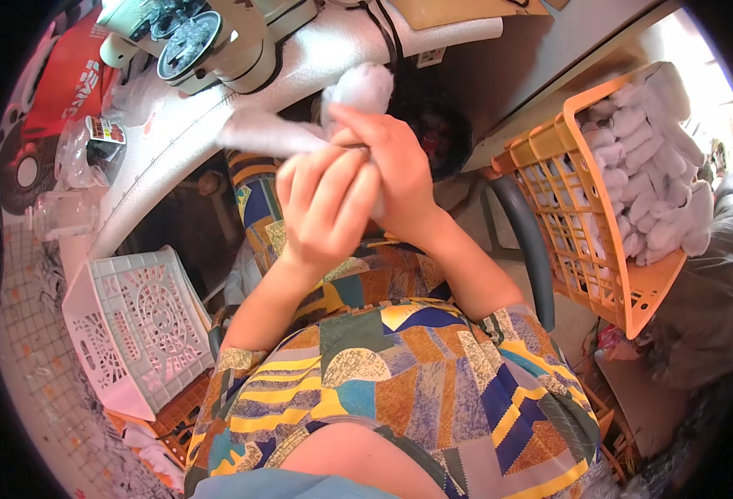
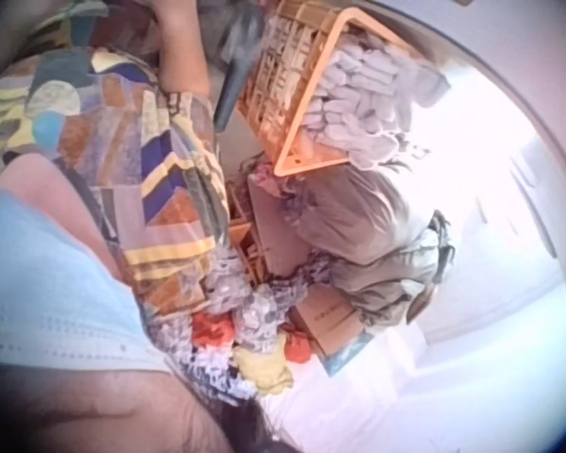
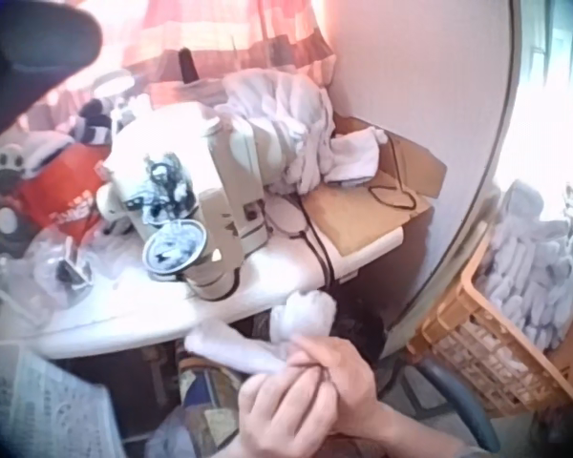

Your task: The person is sewing and assembling fabric gloves using a specialized industrial sewing machine and small hand tools like scissors.

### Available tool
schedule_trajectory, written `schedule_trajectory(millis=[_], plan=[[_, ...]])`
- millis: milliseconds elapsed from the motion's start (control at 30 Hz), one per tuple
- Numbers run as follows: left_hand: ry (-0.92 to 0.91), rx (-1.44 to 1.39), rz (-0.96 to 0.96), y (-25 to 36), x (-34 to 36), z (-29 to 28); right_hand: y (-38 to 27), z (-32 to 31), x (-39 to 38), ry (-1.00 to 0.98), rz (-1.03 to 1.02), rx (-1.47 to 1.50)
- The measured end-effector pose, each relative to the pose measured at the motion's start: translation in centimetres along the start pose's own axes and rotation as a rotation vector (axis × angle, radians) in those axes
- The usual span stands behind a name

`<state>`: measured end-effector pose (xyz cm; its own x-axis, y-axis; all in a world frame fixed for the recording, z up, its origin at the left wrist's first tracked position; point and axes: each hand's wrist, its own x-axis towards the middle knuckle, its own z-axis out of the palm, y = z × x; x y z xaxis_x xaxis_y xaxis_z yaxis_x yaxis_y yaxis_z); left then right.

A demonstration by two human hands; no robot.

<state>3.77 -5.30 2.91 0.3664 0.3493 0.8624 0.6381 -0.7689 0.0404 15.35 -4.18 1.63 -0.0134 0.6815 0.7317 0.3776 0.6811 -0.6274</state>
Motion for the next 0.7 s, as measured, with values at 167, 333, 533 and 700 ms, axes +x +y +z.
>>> schedule_trajectory(millis=[167,333,533,700], plan=[[0.197,0.23,-0.178,-0.5,-2.2,-0.6,0.7,-0.7,1.3,-0.031,-0.207,0.008],[0.189,-0.27,-0.378,-1.2,-1.6,0.2,0.0,-0.1,1.4,0.024,-0.175,-0.14],[0.058,-0.427,-0.313,-0.1,-1.2,-1.6,0.1,1.6,2.1,0.158,0.112,0.097],[-0.101,-0.369,-0.629,-3.2,0.2,-2.9,-0.5,-0.8,1.8,-0.267,0.394,0.611]])
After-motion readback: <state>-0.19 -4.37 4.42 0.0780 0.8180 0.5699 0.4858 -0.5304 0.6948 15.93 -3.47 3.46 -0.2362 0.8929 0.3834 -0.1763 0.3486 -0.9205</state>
